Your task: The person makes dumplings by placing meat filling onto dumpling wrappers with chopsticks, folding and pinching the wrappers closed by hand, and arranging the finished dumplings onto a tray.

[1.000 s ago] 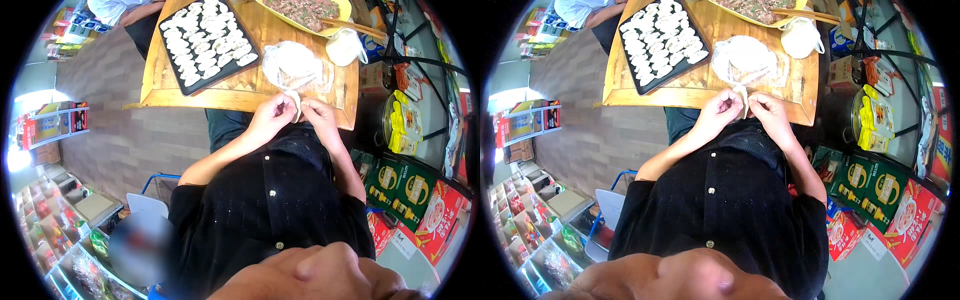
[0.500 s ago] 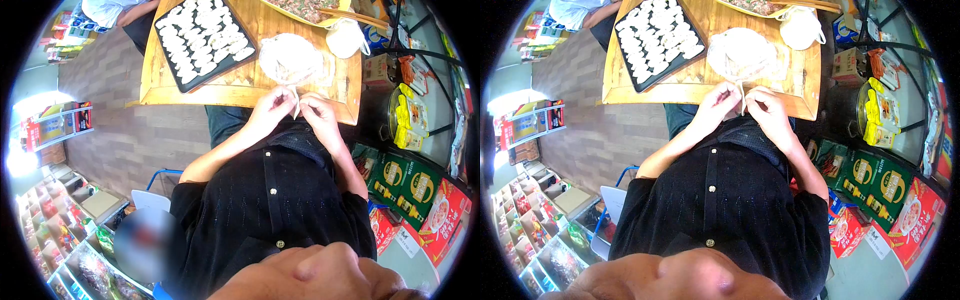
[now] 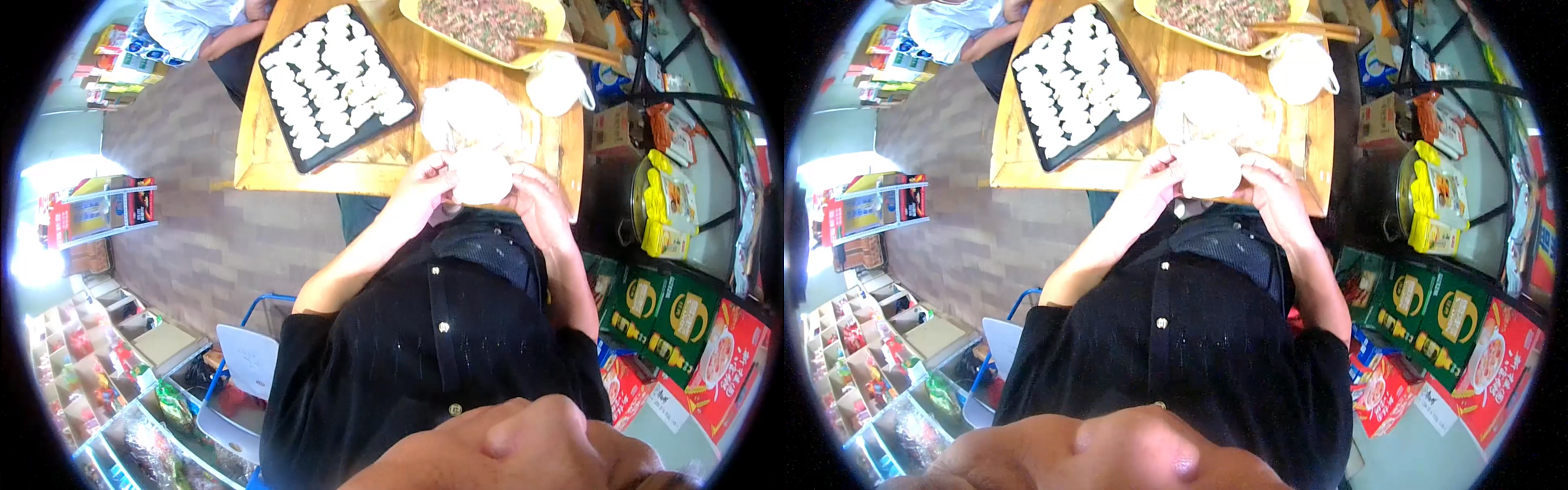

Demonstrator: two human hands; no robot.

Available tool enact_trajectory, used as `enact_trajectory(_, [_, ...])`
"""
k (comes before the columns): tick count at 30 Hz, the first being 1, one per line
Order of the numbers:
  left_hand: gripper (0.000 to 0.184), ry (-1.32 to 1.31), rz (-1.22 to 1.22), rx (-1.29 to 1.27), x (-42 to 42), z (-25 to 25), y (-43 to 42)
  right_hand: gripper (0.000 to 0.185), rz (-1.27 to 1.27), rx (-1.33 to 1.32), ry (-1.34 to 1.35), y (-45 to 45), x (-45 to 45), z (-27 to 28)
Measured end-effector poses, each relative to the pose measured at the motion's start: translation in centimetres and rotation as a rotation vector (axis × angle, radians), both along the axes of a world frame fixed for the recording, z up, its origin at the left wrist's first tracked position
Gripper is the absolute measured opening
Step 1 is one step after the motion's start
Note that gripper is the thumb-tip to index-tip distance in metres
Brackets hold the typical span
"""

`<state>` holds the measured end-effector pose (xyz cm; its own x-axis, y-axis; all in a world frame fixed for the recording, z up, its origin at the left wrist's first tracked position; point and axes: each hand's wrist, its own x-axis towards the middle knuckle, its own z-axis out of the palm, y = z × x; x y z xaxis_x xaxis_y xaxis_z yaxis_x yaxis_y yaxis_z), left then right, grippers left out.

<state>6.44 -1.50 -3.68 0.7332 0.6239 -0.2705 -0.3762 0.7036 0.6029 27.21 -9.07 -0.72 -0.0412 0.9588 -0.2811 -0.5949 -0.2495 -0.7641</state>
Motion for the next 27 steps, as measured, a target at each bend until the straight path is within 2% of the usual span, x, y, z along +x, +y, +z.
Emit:
enact_trajectory(2, [0.012, 0.195, 0.170, 0.226, 0.7, 1.2, 0.0, 0.020, -0.156, 0.018, -0.296, 0.3, -0.6, 0.1])
enact_trajectory(3, [0.012, 0.196, 0.189, 0.264, 0.7, 1.7, 0.2, 0.018, -0.236, 0.078, -0.508, 0.3, -0.8, -0.4])
enact_trajectory(4, [0.012, 0.192, 0.199, 0.280, 0.8, 1.9, 0.6, 0.018, -0.232, 0.097, -0.509, 0.3, -0.7, -0.5])
enact_trajectory(6, [0.013, 0.205, 0.260, 0.467, 1.0, 2.3, 0.9, 0.013, -0.147, 0.190, -0.437, 0.1, -0.6, 0.1])
enact_trajectory(7, [0.011, 0.240, 0.261, 0.486, 1.1, 2.7, 1.0, 0.010, -0.117, 0.151, -0.345, 0.0, -1.3, 0.5])
enact_trajectory(10, [0.008, 0.245, 0.272, 0.522, 2.0, 2.9, 0.7, 0.009, -0.007, 0.221, -0.320, 0.5, -2.6, 0.8])
enact_trajectory(14, [0.007, 0.178, 0.208, 0.492, 2.0, 3.7, 0.0, 0.010, -0.019, 0.215, -0.291, 1.0, -3.3, 0.9])
enact_trajectory(16, [0.010, 0.045, 0.145, 0.407, 2.0, 4.1, -0.2, 0.010, -0.011, 0.185, -0.277, 1.2, -3.1, 0.6])
enact_trajectory(27, [0.014, 0.006, 0.083, 0.321, 1.4, 3.2, -0.4, 0.011, 0.031, 0.166, -0.251, 1.3, -3.1, 1.1])
